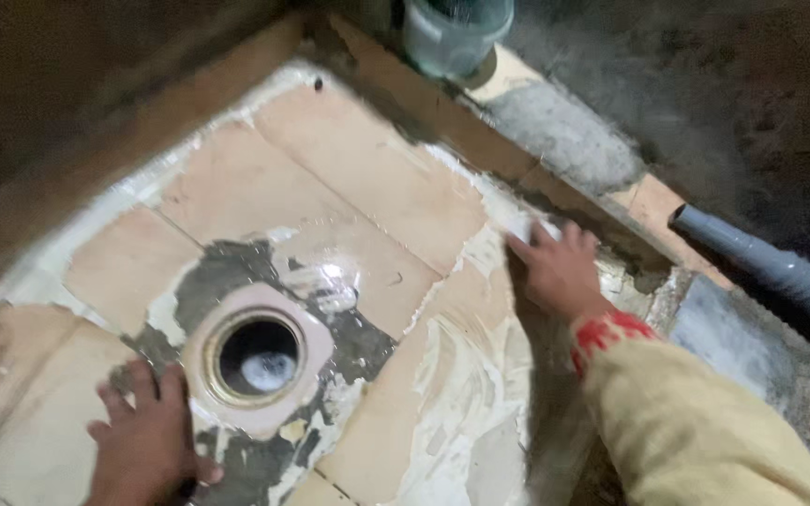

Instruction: The person scrubs a tiled bathroom floor using a traditional straw broom and a white scrubbing pad. They repeatedly apply water from a turquoise jug to the floor and the pad, focusing on the area around a central drain and the edges of the tiles. The person uses both hands to scrub the surface, occasionally rinsing the pad in a bucket.

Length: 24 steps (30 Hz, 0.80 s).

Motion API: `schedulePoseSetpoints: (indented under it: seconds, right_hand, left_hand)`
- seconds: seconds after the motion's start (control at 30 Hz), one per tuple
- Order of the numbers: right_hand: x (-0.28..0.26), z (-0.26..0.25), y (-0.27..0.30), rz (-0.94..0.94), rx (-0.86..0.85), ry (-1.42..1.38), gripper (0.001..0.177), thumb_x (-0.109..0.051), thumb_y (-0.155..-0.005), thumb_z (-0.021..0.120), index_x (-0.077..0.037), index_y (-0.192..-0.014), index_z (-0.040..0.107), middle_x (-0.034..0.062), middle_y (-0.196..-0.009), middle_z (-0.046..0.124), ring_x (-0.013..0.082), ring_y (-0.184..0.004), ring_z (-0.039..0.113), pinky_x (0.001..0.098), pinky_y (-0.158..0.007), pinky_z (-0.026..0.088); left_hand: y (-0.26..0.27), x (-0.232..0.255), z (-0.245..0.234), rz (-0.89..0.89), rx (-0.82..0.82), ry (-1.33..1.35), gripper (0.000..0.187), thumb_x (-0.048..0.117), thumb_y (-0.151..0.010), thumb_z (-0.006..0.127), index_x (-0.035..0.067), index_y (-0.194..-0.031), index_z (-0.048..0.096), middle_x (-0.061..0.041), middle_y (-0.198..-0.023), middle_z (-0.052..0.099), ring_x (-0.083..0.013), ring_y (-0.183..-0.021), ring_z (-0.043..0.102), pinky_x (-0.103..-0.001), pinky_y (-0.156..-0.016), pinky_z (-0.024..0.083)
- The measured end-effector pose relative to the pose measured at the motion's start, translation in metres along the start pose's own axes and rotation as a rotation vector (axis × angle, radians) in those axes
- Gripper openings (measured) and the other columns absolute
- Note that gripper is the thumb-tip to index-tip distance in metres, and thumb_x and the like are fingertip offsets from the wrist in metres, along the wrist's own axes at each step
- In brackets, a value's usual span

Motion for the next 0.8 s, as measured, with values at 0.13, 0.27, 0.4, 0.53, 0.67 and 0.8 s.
schedulePoseSetpoints:
  seconds: [0.13, 0.27, 0.4, 0.53, 0.67, 0.8]
  right_hand:
    - [0.051, -0.009, 0.058, 0.022, -0.233, 0.292, 0.055, -0.028, -0.084, 0.061, -0.039, -0.138, 0.059, 0.0066, -0.146, 0.051, 0.0369, -0.126, 0.047, 0.0531, -0.097, 0.038]
    - [0.055, -0.028, 0.127, 0.082, -0.397, 0.073, 0.059, -0.027, -0.086, 0.062, -0.038, -0.143, 0.054, -0.0005, -0.147, 0.05, 0.03, -0.125, 0.051, 0.0479, -0.099, 0.042]
    - [0.073, -0.056, 0.224, 0.14, 0.133, -0.46, 0.063, -0.037, -0.077, 0.072, -0.03, -0.139, 0.065, 0.0071, -0.151, 0.049, 0.0374, -0.115, 0.053, 0.0517, -0.099, 0.043]
    - [0.088, -0.022, 0.314, 0.131, 0.219, -0.598, 0.054, -0.031, -0.08, 0.071, -0.026, -0.134, 0.066, 0.0096, -0.153, 0.05, 0.0373, -0.115, 0.054, 0.0511, -0.103, 0.039]
    - [0.172, 0.012, 0.269, 0.218, 0.37, -0.483, 0.055, -0.025, -0.086, 0.069, -0.022, -0.141, 0.062, 0.013, -0.149, 0.053, 0.039, -0.121, 0.054, 0.0502, -0.106, 0.039]
    - [0.187, 0.02, 0.25, 0.228, 0.383, -0.599, 0.058, -0.024, -0.078, 0.073, -0.021, -0.136, 0.066, 0.0138, -0.133, 0.058, 0.0381, -0.115, 0.055, 0.0497, -0.101, 0.041]
  left_hand:
    - [-0.015, 0.015, -0.001, -0.035, -0.036, -0.003, 0.144, 0.046, -0.042, 0.107, 0.023, -0.157, 0.023, -0.02, -0.173, 0.003, -0.0575, -0.154, 0.011, -0.072, -0.11, 0.036]
    - [-0.012, 0.004, 0.001, 0.001, -0.013, 0.088, 0.152, 0.042, -0.036, 0.112, 0.024, -0.158, 0.022, -0.02, -0.173, 0.002, -0.0589, -0.152, 0.01, -0.077, -0.108, 0.032]
    - [-0.021, -0.004, 0.014, -0.013, 0.038, -0.013, 0.147, 0.048, -0.039, 0.108, 0.024, -0.158, 0.026, -0.015, -0.174, 0.011, -0.0512, -0.155, 0.016, -0.076, -0.107, 0.035]
    - [-0.047, 0.04, 0.03, 0.196, 0.104, -0.319, 0.132, 0.06, -0.049, 0.1, 0.03, -0.157, 0.03, -0.02, -0.172, 0.015, -0.0427, -0.159, 0.017, -0.068, -0.116, 0.03]
    - [0.052, 0.214, 0.022, 0.685, 0.269, 0.264, 0.099, 0.024, -0.061, 0.084, 0.027, -0.152, 0.044, -0.013, -0.16, 0.041, -0.0301, -0.148, 0.034, -0.055, -0.123, 0.034]
    - [0.212, 0.399, -0.015, 0.983, -0.159, 0.173, 0.11, 0.039, -0.066, 0.093, 0.023, -0.158, 0.033, -0.008, -0.167, 0.022, -0.0279, -0.154, 0.013, -0.068, -0.119, 0.006]
Point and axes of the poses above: each hand's wrist, its own y-axis away from the middle knuckle, its own z-axis out of the palm, x = y × z, the point moved 9 cm from there along -y, towards the middle knuckle
